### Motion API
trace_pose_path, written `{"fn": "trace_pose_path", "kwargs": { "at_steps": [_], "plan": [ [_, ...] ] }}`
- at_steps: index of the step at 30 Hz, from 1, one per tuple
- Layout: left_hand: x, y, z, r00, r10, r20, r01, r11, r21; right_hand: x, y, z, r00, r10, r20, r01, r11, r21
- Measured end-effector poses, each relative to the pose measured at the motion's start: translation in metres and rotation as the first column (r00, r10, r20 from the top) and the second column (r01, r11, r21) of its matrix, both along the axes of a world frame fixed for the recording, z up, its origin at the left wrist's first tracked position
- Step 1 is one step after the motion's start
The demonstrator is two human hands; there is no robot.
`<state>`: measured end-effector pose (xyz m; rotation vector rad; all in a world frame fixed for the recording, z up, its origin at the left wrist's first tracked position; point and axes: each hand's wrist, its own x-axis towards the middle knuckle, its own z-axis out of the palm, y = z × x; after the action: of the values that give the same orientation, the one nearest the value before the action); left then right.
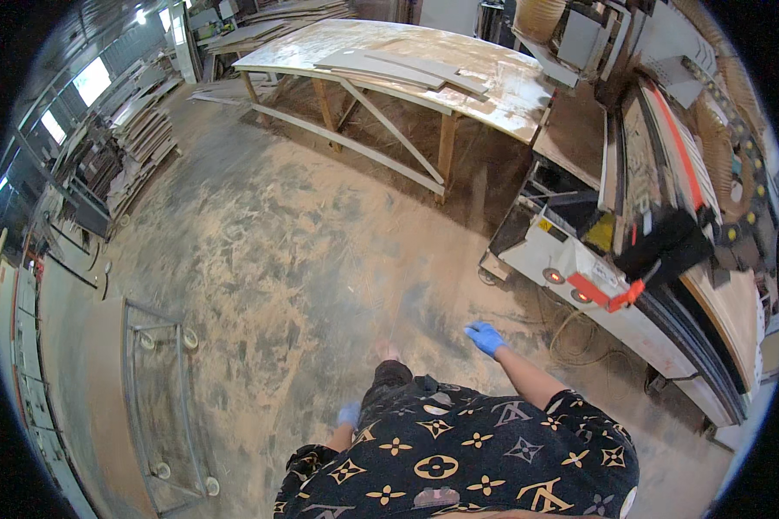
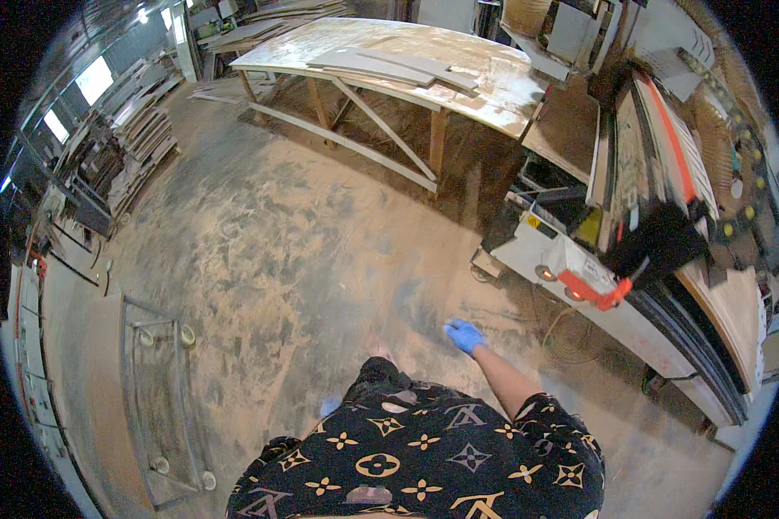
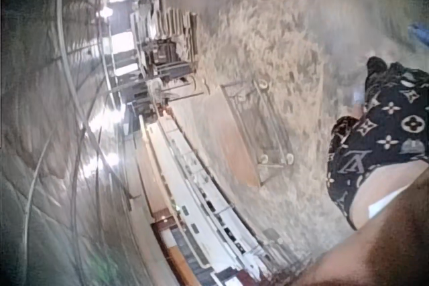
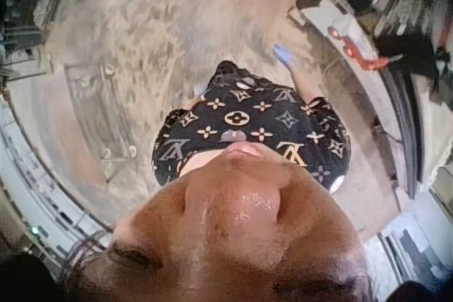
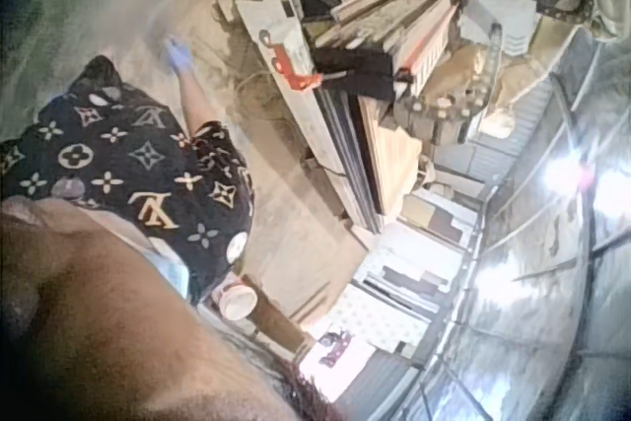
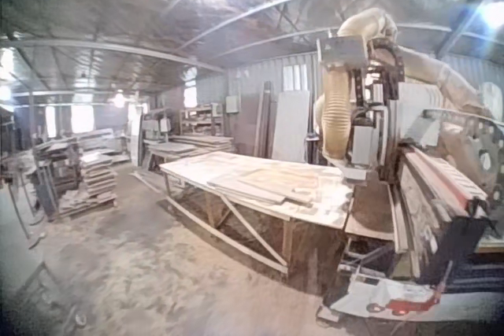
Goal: The person applies adhesive labels to several flat wooden panels on a workbench, then stacks the labeled panels and moves them to a nearby pile. The person also briefly interacts with a CNC machine control panel.
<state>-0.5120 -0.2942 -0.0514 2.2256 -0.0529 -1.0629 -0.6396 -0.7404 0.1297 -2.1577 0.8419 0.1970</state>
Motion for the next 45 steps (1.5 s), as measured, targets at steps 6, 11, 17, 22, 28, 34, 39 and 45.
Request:
{"fn": "trace_pose_path", "kwargs": {
  "at_steps": [6, 11, 17, 22, 28, 34, 39, 45],
  "plan": [
    [0.115, -0.084, -0.016, 0.970, -0.238, 0.057, 0.218, 0.946, 0.239, 0.199, -0.082, -0.004, 0.970, 0.010, 0.244, -0.053, 0.984, 0.170],
    [0.282, -0.173, 0.001, 0.920, -0.345, 0.183, 0.255, 0.886, 0.388, 0.324, -0.194, 0.018, 0.979, -0.055, 0.197, 0.019, 0.983, 0.184],
    [0.483, -0.300, 0.048, 0.952, 0.304, -0.027, -0.304, 0.935, -0.182, 0.414, -0.348, 0.050, 0.969, -0.107, 0.223, 0.148, 0.973, -0.176],
    [0.573, -0.417, 0.065, 0.884, 0.465, -0.045, -0.455, 0.834, -0.313, 0.509, -0.504, 0.086, 0.970, -0.223, 0.099, 0.243, 0.846, -0.475],
    [0.649, -0.574, 0.039, 0.840, 0.496, -0.220, -0.538, 0.814, -0.221, 0.653, -0.704, 0.114, 0.960, -0.249, -0.131, 0.100, 0.737, -0.668],
    [0.674, -0.711, 0.052, 0.776, 0.540, -0.326, -0.623, 0.737, -0.262, 0.746, -0.812, 0.115, 1.000, -0.030, 0.006, 0.029, 0.900, -0.434],
    [0.707, -0.786, 0.087, 0.754, 0.562, -0.342, -0.648, 0.722, -0.244, 0.828, -0.858, 0.107, 0.998, 0.010, -0.066, -0.049, 0.783, -0.621],
    [0.751, -0.850, 0.122, 0.866, 0.437, -0.244, -0.499, 0.798, -0.339, 0.946, -0.937, 0.094, 0.998, -0.044, -0.053, 0.033, 0.980, -0.194]
  ]
}}
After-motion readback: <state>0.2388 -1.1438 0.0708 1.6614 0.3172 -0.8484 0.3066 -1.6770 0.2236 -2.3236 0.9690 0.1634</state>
